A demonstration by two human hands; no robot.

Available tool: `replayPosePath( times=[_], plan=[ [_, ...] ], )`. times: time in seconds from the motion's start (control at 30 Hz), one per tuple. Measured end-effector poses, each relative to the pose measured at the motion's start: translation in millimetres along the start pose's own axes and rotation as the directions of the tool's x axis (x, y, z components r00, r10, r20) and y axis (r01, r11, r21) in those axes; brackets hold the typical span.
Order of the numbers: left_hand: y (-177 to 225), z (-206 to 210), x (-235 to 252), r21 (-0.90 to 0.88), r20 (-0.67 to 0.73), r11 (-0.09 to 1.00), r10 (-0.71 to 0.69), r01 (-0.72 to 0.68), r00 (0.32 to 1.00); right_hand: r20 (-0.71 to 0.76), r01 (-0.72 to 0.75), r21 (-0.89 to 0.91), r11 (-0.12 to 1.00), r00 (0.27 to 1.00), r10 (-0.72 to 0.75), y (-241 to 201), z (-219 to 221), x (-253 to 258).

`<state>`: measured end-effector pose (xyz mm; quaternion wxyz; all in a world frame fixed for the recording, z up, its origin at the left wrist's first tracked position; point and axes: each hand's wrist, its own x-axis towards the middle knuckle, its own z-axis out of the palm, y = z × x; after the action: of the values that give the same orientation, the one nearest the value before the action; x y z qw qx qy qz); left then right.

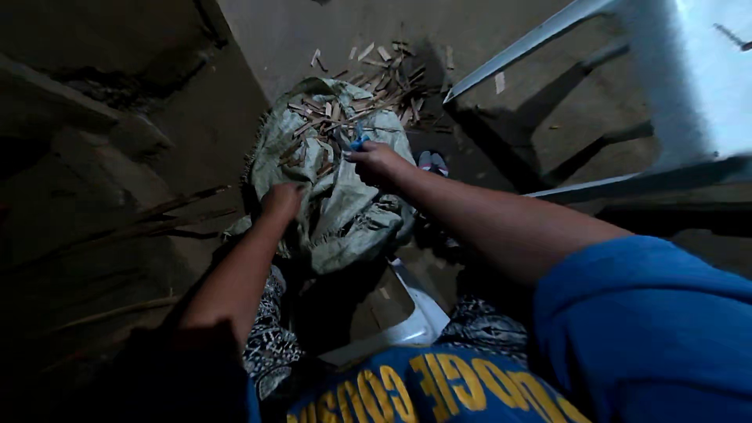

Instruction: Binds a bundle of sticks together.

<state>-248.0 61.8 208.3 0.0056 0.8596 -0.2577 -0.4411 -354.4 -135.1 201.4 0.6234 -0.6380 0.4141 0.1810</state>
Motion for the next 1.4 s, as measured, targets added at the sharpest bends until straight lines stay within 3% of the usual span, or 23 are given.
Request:
replayPosePath(
  times=[0.1,0.17,0.23,0.37,0.5,0.6,0.73,0.83,1.0,1.07,1.27,1.33,1.4],
  plan=[
    [19,-25,-30,-0.128,-0.178,0.992,-0.026,0.003,0.984,-0.028,0.238,0.160,0.958,0.971,-0.236,-37,21,-62],
    [24,-33,-53,-0.233,-0.296,0.972,-0.037,-0.035,0.954,-0.080,0.456,0.084,0.886,0.890,-0.450,-45,32,-108],
    [29,-43,-76,-0.316,-0.332,0.948,-0.064,-0.047,0.941,-0.092,0.562,0.039,0.826,0.825,-0.557,-43,44,-146],
    [44,-43,-114,-0.320,-0.445,0.944,-0.074,-0.082,0.893,0.073,0.303,0.313,0.900,0.937,-0.341,-36,66,-164],
    [58,-44,-129,-0.175,-0.415,0.984,-0.035,-0.042,0.909,0.123,0.246,0.391,0.887,0.941,-0.316,-44,64,-136],
    [39,-38,-112,-0.312,-0.410,0.937,0.017,-0.157,0.912,0.123,0.203,0.403,0.892,0.954,-0.272,-50,55,-117],
    [16,-44,-92,-0.623,-0.281,0.723,0.151,-0.300,0.948,0.019,0.144,0.594,0.792,0.981,-0.193,-66,35,-101],
    [15,-52,-88,-0.684,-0.295,0.645,0.181,-0.339,0.938,0.020,0.128,0.674,0.728,0.981,-0.192,-68,29,-93],
    [9,-57,-76,-0.640,-0.314,0.695,0.154,-0.329,0.937,0.269,0.093,0.494,0.865,0.929,-0.254,-68,33,-100],
    [8,-60,-76,-0.668,-0.314,0.661,0.164,-0.340,0.935,0.344,0.050,0.449,0.892,0.912,-0.224,-68,37,-103],
    [4,-59,-79,-0.721,-0.322,0.573,0.220,-0.390,0.921,0.398,-0.037,0.469,0.882,0.901,-0.174,-67,36,-101],
    [4,-60,-80,-0.698,-0.316,0.597,0.238,-0.395,0.919,0.347,0.069,0.357,0.932,0.916,-0.200,-64,35,-99],
    [8,-61,-83,-0.657,-0.304,0.655,0.223,-0.373,0.926,0.250,0.277,0.045,0.960,0.927,-0.279,-59,32,-93]
  ],
)
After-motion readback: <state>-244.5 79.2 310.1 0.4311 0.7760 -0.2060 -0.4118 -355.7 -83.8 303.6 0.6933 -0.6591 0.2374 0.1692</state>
